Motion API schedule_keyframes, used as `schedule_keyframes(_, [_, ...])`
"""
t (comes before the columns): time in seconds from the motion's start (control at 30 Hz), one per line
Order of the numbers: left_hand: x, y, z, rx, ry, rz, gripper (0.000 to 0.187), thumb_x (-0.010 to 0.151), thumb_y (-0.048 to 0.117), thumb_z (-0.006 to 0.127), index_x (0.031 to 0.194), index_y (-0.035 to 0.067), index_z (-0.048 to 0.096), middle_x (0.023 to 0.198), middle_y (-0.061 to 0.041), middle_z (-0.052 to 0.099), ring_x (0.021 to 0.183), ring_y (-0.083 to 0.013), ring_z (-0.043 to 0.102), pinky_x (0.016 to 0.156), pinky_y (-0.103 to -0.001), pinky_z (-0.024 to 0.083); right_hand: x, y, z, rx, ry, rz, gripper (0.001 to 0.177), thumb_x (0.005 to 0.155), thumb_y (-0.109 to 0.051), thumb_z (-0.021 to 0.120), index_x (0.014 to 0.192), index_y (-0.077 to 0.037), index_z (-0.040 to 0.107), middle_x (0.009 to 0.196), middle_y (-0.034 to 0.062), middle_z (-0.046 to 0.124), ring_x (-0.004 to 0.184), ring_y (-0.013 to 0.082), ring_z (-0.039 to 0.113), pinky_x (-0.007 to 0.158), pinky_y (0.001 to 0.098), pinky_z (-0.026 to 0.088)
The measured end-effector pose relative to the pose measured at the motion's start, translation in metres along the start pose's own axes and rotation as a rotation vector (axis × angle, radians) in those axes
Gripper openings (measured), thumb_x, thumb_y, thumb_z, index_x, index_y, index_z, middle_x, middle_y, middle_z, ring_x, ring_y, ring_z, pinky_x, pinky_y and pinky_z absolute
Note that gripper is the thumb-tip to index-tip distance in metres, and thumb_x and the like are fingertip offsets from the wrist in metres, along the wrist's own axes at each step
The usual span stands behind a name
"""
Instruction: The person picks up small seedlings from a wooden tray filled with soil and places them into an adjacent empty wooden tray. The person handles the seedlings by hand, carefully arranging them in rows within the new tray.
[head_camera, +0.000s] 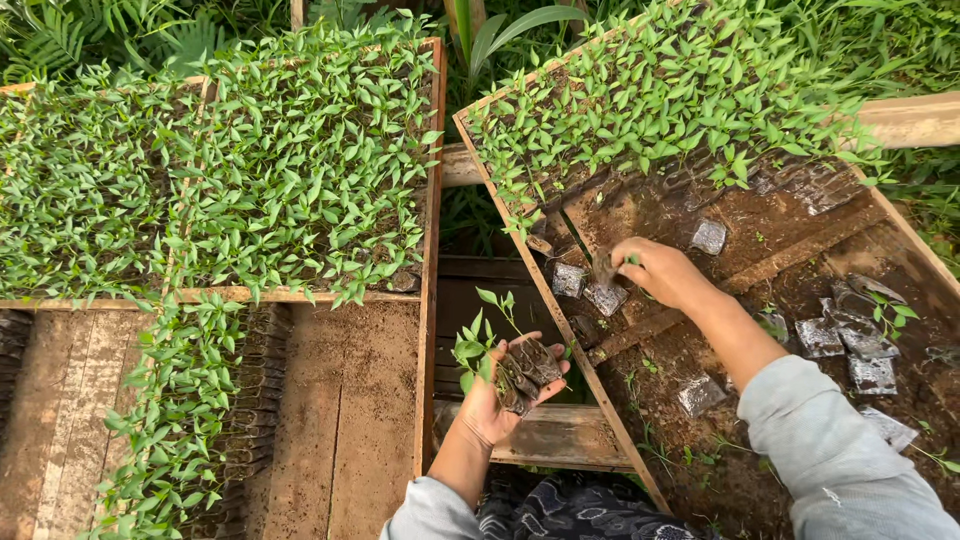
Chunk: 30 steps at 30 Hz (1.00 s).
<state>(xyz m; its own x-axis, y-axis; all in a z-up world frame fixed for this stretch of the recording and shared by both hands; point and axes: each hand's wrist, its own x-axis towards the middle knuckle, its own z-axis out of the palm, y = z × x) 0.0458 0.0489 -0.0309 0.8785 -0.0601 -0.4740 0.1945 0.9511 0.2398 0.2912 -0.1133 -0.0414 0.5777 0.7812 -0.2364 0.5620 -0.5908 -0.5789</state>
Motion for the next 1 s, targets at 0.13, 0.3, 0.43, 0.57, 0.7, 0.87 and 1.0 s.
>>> schedule_keyframes(0.13, [0.011,0.001,0.0,-0.11,0.064,-0.021,0.048,0.089,0.034,0.038,0.126,0.004,0.045,0.123,-0.03,0.045,0.112,-0.045,0.045,0.089,-0.054,0.039,-0.016,-0.041,-0.005,0.067,0.021,-0.092,0.007,0.084,-0.012,0.053,0.091,-0.012,0.054,0.095,0.0113,0.064,0.094,0.0302,0.061,0.081,0.043,0.049])
schedule_keyframes(0.3, [0.019,0.003,-0.004,-0.07,0.072,0.035,0.052,0.086,0.036,0.041,0.127,0.004,0.044,0.124,-0.028,0.046,0.113,-0.0416,0.046,0.093,-0.051,0.038,-0.015,-0.059,0.008,0.272,-0.034,-0.056,0.01,0.084,-0.011,0.053,0.093,-0.011,0.056,0.093,0.0154,0.064,0.094,0.0329,0.061,0.078,0.0462,0.048])
schedule_keyframes(0.43, [0.036,0.003,-0.025,-0.12,0.095,0.082,0.049,0.087,0.031,0.042,0.126,0.002,0.046,0.121,-0.03,0.047,0.11,-0.0434,0.047,0.091,-0.052,0.04,-0.023,-0.081,0.005,0.346,-0.08,-0.067,0.01,0.085,-0.012,0.051,0.094,-0.013,0.055,0.1,0.0176,0.062,0.102,0.0376,0.056,0.084,0.0501,0.045])
schedule_keyframes(0.57, [0.038,0.005,-0.01,-0.102,0.124,0.115,0.046,0.087,0.034,0.047,0.123,0.006,0.049,0.12,-0.023,0.051,0.109,-0.0385,0.05,0.092,-0.052,0.04,-0.026,-0.09,0.01,0.38,-0.078,-0.107,0.013,0.085,-0.008,0.049,0.096,-0.014,0.054,0.094,0.0155,0.063,0.094,0.0363,0.059,0.08,0.0489,0.047])
schedule_keyframes(0.7, [0.035,0.006,0.003,-0.125,0.128,0.11,0.042,0.086,0.032,0.05,0.121,0.009,0.053,0.119,-0.021,0.053,0.108,-0.0395,0.05,0.092,-0.054,0.04,-0.024,-0.086,0.018,0.361,-0.026,-0.107,0.014,0.083,-0.009,0.053,0.096,-0.016,0.055,0.093,0.0121,0.064,0.092,0.0327,0.06,0.079,0.0465,0.048])
schedule_keyframes(0.87, [0.034,0.003,0.003,-0.109,0.112,0.083,0.045,0.087,0.035,0.048,0.124,0.01,0.049,0.121,-0.023,0.05,0.108,-0.0413,0.05,0.091,-0.053,0.041,-0.028,-0.083,0.017,0.378,0.018,-0.095,0.011,0.084,-0.009,0.051,0.094,-0.015,0.054,0.093,0.0115,0.065,0.092,0.0315,0.061,0.08,0.045,0.048])
schedule_keyframes(1.0, [0.036,0.005,-0.012,-0.152,0.108,0.094,0.048,0.088,0.036,0.044,0.127,0.008,0.045,0.127,-0.024,0.044,0.111,-0.0429,0.046,0.091,-0.052,0.041,-0.021,-0.062,0.012,0.244,0.07,-0.087,0.013,0.088,-0.009,0.046,0.099,-0.014,0.051,0.098,0.014,0.062,0.097,0.0325,0.059,0.084,0.0451,0.047])
